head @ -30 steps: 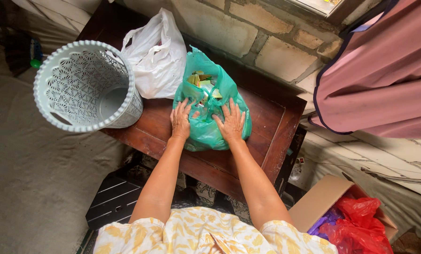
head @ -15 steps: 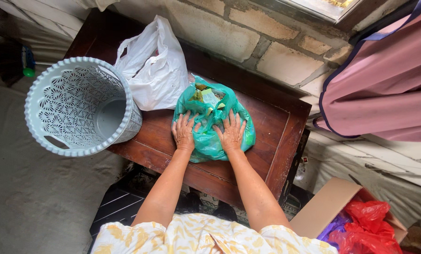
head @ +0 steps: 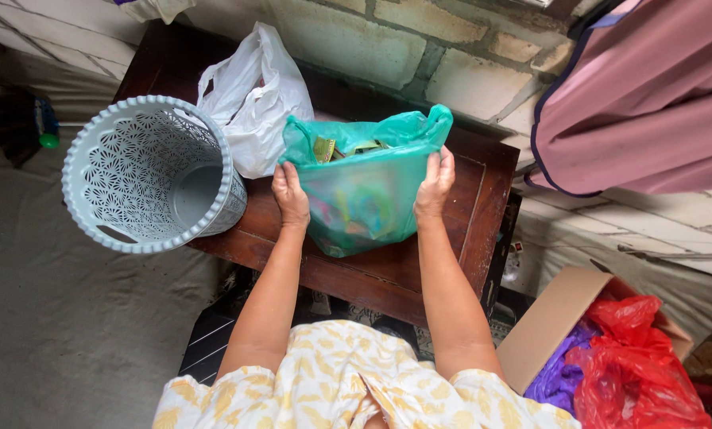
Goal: The person empties snack packets from a light blue basket onto a wooden table, sorts the packets into a green plastic bag, and then places that green bag into a larger white plastic bag.
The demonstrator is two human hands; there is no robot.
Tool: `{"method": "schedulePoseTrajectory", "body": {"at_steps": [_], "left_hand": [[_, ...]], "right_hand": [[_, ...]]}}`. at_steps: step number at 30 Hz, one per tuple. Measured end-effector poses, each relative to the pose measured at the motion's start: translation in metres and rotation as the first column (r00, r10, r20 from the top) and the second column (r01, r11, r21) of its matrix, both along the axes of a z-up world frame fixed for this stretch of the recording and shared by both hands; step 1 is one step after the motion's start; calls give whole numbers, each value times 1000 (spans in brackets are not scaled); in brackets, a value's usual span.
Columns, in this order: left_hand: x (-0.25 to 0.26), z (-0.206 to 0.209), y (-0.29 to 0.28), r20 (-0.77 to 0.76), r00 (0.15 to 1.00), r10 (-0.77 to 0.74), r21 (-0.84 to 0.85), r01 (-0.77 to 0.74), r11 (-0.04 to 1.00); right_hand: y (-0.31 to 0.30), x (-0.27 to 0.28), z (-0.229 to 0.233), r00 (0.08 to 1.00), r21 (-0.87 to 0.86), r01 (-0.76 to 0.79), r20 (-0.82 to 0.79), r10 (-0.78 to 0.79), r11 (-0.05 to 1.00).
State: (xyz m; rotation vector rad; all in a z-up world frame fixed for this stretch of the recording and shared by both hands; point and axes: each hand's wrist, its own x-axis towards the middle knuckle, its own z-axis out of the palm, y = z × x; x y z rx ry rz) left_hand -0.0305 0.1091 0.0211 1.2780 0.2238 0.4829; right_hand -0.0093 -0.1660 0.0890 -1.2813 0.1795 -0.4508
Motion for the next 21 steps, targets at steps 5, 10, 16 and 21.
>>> {"method": "schedulePoseTrajectory", "body": {"at_steps": [5, 10, 16, 21], "left_hand": [[8, 26, -11, -91, 995, -49, -96, 41, 995], [-4, 59, -21, -51, 998, -32, 242, 44, 969], [-4, 84, -27, -98, 987, 128, 376, -82, 923], [3, 85, -29, -397, 906, 143, 454, 59, 889]], "right_hand": [[4, -10, 16, 999, -353, -21, 28, 33, 935], [1, 6, 4, 988, -517, -64, -151, -18, 853], [-6, 25, 29, 944, 245, -272, -118, 307, 931], [-8, 7, 70, 847, -367, -448, -465, 256, 815]]}}
